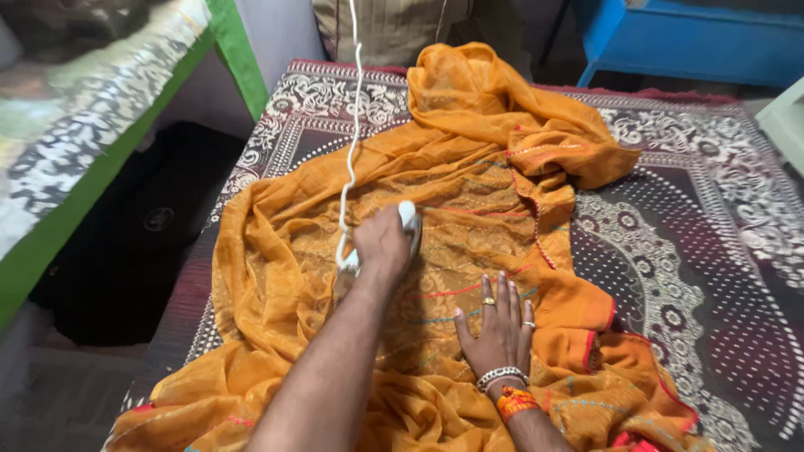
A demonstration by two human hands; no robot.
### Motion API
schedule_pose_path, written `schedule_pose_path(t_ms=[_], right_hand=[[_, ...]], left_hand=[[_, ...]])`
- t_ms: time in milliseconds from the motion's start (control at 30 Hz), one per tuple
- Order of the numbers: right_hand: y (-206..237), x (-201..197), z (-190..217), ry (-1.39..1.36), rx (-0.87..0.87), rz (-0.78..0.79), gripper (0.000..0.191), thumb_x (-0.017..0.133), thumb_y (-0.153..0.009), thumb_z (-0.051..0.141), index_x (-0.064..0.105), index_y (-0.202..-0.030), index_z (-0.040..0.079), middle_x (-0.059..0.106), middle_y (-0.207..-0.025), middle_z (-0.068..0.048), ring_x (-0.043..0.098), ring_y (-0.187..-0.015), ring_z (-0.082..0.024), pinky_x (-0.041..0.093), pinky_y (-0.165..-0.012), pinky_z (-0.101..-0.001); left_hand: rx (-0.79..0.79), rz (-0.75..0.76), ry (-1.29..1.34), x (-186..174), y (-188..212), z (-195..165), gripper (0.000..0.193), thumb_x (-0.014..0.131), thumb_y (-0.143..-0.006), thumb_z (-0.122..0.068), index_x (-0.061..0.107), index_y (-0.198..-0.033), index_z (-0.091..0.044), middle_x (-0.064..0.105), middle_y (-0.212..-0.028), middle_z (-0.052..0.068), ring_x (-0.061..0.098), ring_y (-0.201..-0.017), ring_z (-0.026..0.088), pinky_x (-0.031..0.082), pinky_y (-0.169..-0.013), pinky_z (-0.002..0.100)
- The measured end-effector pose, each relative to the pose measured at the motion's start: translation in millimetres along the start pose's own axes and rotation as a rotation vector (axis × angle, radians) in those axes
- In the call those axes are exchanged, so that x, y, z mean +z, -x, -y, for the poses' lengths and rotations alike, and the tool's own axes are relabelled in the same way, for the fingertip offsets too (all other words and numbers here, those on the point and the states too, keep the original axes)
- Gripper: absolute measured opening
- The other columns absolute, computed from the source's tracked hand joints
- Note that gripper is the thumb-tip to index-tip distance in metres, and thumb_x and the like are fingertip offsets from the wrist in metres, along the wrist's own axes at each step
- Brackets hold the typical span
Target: The person irons a large orange patterned cloth laid on a patterned surface. They repeatedly smooth the fabric with their hands and move the iron across different sections to remove wrinkles.
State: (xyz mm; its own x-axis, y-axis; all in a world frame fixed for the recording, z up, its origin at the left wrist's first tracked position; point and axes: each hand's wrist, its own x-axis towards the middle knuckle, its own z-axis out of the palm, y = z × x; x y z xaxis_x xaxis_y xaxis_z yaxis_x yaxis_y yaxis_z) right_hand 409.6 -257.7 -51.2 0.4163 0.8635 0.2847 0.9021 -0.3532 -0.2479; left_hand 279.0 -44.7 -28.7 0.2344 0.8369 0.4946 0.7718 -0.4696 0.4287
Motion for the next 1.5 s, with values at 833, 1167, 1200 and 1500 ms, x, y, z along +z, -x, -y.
schedule_pose_path(t_ms=[833, 1167, 1200, 1500], right_hand=[[57.1, -34.8, -27.0, 0.022, 0.184, 0.007, 0.092, 0.064, -0.080, 0.056, 0.032, -0.155, 0.014, 0.025, -0.165, -0.004, 0.020, -0.153, -0.026, 0.023, -0.114, -0.0568], [64.7, -22.7, -32.2, 0.033, 0.197, 0.001, 0.073, 0.051, -0.097, 0.048, 0.033, -0.160, 0.015, 0.025, -0.169, -0.003, 0.021, -0.155, -0.026, 0.027, -0.116, -0.0545], [66.4, -22.2, -33.4, 0.026, 0.192, -0.005, 0.073, 0.051, -0.097, 0.047, 0.033, -0.160, 0.014, 0.025, -0.169, -0.004, 0.021, -0.155, -0.026, 0.027, -0.116, -0.0541], [65.2, -26.5, -31.3, -0.054, 0.196, -0.051, 0.078, 0.059, -0.089, 0.039, 0.034, -0.157, 0.009, 0.027, -0.168, -0.005, 0.022, -0.154, -0.026, 0.026, -0.118, -0.0495]], left_hand=[[0.048, 0.108, 0.081, 62.9, 10.4, -95.4, 0.019, 0.073, -0.085, -0.023, 0.066, -0.092, -0.007, 0.072, -0.084, 0.021, 0.070, -0.074, 0.043, 0.050, -0.065, 0.058], [0.203, 0.183, 0.223, -39.4, 109.8, -94.0, 0.031, 0.077, -0.082, -0.031, 0.064, -0.088, -0.003, 0.070, -0.083, 0.023, 0.068, -0.073, 0.045, 0.051, -0.064, 0.057], [0.175, 0.229, 0.183, -53.4, 126.1, -94.8, 0.032, 0.077, -0.083, -0.032, 0.064, -0.088, -0.003, 0.070, -0.081, 0.023, 0.068, -0.073, 0.045, 0.050, -0.063, 0.057], [0.106, 0.155, 0.094, -48.6, 112.0, -100.3, 0.032, 0.077, -0.087, -0.035, 0.065, -0.087, -0.006, 0.070, -0.076, 0.022, 0.068, -0.068, 0.044, 0.050, -0.062, 0.057]])
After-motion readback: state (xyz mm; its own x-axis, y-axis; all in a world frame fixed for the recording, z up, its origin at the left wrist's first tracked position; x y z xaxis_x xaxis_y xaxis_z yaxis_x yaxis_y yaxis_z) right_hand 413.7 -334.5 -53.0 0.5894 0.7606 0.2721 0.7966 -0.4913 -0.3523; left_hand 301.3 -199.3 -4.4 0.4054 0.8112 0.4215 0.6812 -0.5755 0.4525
